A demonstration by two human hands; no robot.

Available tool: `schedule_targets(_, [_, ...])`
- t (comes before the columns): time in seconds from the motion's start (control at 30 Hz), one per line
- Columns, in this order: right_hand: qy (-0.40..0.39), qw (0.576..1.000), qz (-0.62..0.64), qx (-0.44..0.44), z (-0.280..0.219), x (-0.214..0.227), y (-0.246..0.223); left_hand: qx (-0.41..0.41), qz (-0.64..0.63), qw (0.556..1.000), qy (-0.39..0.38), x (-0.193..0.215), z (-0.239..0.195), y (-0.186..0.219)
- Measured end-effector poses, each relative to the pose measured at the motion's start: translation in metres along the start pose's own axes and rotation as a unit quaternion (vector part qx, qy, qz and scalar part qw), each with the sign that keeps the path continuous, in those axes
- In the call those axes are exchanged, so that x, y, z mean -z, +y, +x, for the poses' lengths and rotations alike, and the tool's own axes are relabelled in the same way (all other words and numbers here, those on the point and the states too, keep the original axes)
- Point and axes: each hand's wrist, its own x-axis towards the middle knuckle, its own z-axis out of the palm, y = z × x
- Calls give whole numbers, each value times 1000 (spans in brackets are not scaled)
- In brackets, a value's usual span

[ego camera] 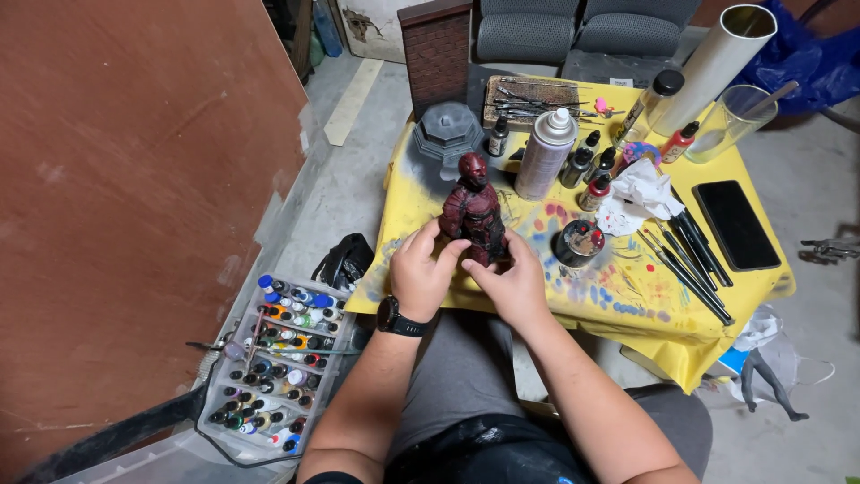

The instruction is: Inspecting a red figurine by rotating it and then applying a spray coating at a workspace.

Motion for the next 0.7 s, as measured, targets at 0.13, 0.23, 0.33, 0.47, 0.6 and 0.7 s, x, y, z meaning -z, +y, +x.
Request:
schedule_targets(0.13, [-1,996,86,-10,-4,0,-9,-60,3,998,-5,14,13,17])
schedule_targets(0.23, [1,994,105,-18,-7,1,-15,-92,1,996,-10,24,19,21])
schedule_targets(0.33, [4,994,104,-45,-6,3,-26,-80,-26,996,-3,24,16,5])
schedule_targets(0.47, [1,997,50,-66,-3,5,-36,27,-17,999,27,20,7,-20])
schedule_targets(0.6, [10,995,36,-87,0,4,-49,132,-43,990,22,12,-2,-47])
schedule_targets(0.7, [7,995,44,-84,5,4,-53,175,-70,982,-1,10,-3,-51])
